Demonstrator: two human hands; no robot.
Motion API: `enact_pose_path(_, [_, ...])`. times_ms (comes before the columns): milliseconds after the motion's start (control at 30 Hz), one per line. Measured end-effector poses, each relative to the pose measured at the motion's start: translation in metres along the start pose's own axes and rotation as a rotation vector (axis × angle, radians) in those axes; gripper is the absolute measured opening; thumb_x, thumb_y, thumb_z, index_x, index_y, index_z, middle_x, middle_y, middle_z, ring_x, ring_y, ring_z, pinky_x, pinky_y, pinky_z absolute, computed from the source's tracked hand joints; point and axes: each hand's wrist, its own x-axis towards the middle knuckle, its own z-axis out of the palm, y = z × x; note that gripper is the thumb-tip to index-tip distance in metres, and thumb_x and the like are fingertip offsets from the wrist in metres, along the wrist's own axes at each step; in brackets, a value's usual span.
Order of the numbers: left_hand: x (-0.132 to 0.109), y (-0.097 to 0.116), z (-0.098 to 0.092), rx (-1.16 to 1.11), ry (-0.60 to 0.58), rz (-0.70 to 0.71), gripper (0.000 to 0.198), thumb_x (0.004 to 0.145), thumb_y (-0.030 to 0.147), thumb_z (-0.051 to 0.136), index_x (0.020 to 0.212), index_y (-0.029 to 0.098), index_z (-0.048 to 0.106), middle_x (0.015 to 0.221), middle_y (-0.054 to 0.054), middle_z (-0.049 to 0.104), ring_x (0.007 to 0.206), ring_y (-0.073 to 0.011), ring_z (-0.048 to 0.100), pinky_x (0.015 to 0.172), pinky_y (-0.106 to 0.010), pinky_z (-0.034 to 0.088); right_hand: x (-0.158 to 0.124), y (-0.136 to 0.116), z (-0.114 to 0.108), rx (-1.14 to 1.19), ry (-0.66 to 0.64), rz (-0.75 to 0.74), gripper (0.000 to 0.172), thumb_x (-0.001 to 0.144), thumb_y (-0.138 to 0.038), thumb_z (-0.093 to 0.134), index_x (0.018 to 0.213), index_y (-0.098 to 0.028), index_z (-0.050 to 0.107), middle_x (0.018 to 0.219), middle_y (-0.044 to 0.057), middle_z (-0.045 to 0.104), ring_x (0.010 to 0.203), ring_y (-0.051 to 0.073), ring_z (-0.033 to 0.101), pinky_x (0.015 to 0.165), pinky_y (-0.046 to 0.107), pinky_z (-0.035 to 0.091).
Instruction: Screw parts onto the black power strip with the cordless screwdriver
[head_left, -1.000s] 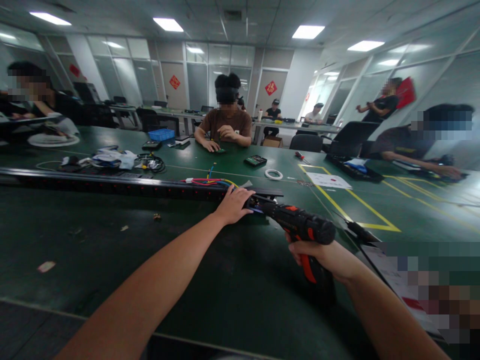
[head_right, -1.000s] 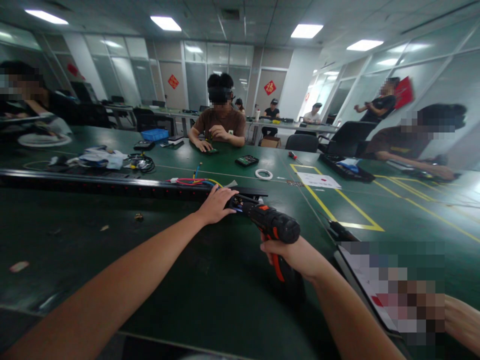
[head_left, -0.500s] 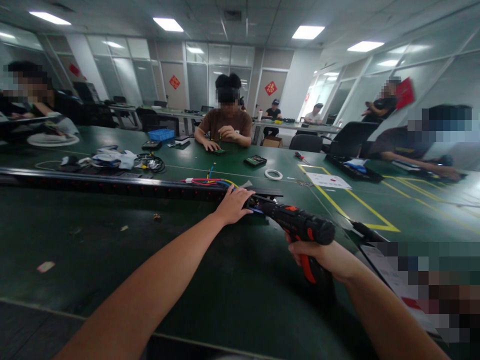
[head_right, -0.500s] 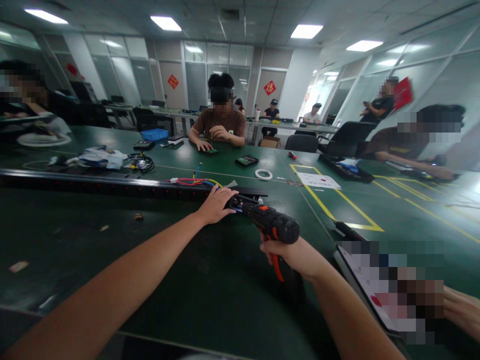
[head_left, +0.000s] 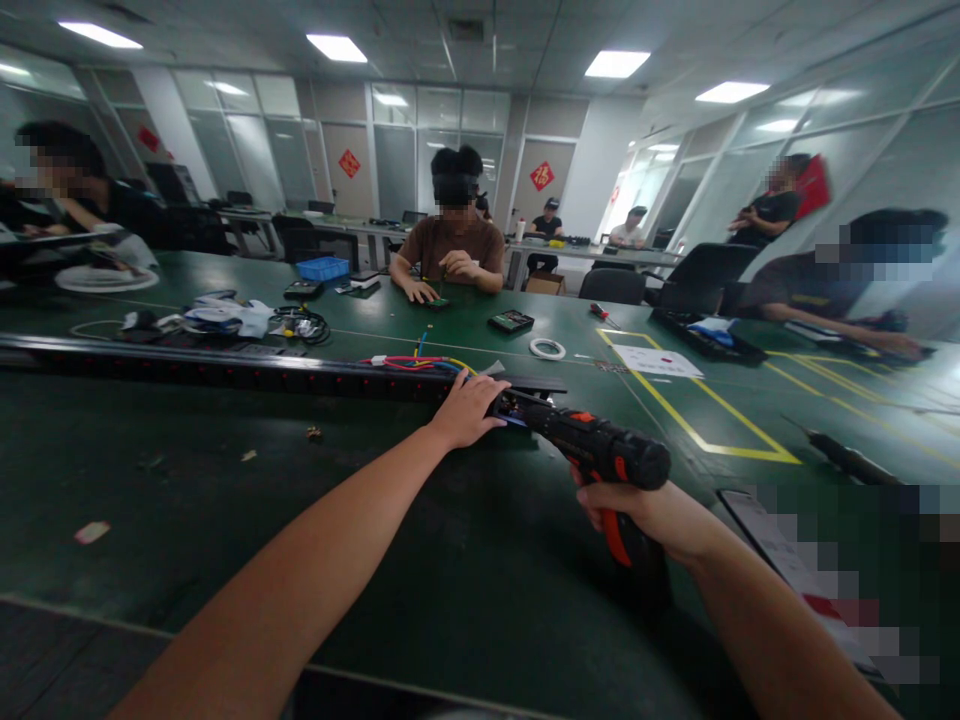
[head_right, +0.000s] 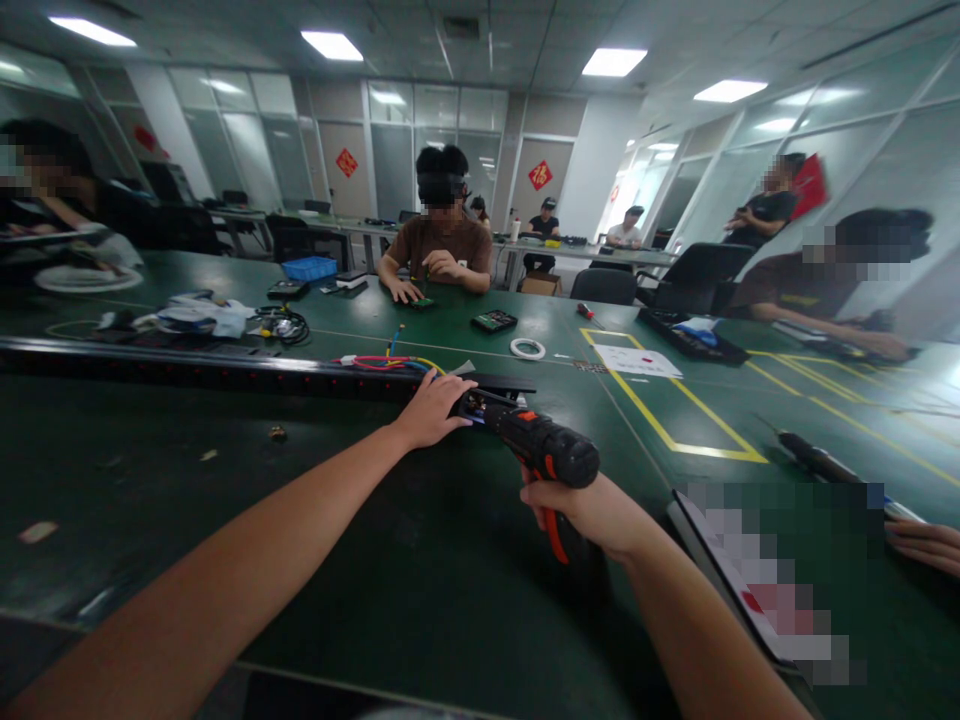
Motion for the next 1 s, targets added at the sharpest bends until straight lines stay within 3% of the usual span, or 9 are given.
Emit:
enact_pose_path(567, [0.0003, 0.001, -0.0012, 0.003, -0.005, -0.001, 0.064, 0.099, 0.038, 0.076, 0.155, 0.019, 0.053, 0.154, -0.017, 0.061, 0.151, -0.0332, 0.05, 0.134, -0.062, 0.016, -0.0027, -0.0052, 0.0026, 0.009, 0.01, 0.016, 0.029, 0.066, -0.036, 0.08, 0.084, -0.021, 0.063, 0.06, -0.003, 0.064, 0.058, 0.017, 0.06, 0.062, 0.032, 0.05])
enact_pose_path(1000, [0.0003, -0.0007, 0.0006, -0.01, 0.012, 0.005, 0.062, 0.099, 0.037, 0.076, 0.154, 0.02, 0.053, 0.153, -0.016, 0.062, 0.151, -0.0331, 0.05, 0.134, -0.062, 0.015, -0.004, -0.006, 0.0028, 0.006, 0.025, 0.023, 0.038, 0.066, -0.036, 0.079, 0.099, -0.02, 0.068, 0.062, -0.003, 0.067, 0.06, 0.019, 0.062, 0.062, 0.033, 0.049])
